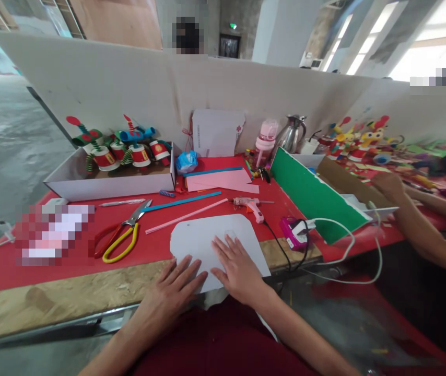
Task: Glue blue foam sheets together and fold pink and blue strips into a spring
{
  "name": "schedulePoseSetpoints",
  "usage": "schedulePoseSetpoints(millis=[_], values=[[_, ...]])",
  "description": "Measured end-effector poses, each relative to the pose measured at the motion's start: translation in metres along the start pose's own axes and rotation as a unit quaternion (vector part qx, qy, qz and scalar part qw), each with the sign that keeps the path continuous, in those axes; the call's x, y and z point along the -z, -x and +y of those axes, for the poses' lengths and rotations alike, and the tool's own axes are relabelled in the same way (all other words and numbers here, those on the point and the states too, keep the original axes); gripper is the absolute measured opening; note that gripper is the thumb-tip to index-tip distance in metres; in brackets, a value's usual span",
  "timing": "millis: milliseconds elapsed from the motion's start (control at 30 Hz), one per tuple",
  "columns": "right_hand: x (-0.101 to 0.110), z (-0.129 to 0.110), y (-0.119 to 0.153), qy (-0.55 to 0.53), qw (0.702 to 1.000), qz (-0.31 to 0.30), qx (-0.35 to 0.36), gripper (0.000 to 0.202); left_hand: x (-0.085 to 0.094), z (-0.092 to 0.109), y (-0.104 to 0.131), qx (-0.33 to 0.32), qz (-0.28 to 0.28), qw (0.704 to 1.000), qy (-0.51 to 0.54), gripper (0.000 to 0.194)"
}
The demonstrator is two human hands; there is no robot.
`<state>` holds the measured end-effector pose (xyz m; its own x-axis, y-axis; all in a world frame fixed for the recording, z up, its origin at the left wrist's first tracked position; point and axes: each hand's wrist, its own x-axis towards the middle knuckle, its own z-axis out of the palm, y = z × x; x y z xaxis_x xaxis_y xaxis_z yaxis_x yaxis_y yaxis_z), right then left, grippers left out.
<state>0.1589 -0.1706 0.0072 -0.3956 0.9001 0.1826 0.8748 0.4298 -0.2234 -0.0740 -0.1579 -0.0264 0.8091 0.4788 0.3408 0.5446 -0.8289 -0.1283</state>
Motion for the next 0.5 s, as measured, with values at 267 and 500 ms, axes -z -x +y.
schedulePoseSetpoints(millis=[267,500], values=[[-0.013,0.008,-0.009,0.04,0.999,-0.036,0.001,0.067,0.005,-0.001,0.003,0.031,0.004,0.996,0.081,0.037],[-0.015,0.007,-0.01,0.049,0.998,-0.033,-0.003,0.063,-0.001,0.009,-0.013,0.054,-0.042,0.997,0.033,0.055]])
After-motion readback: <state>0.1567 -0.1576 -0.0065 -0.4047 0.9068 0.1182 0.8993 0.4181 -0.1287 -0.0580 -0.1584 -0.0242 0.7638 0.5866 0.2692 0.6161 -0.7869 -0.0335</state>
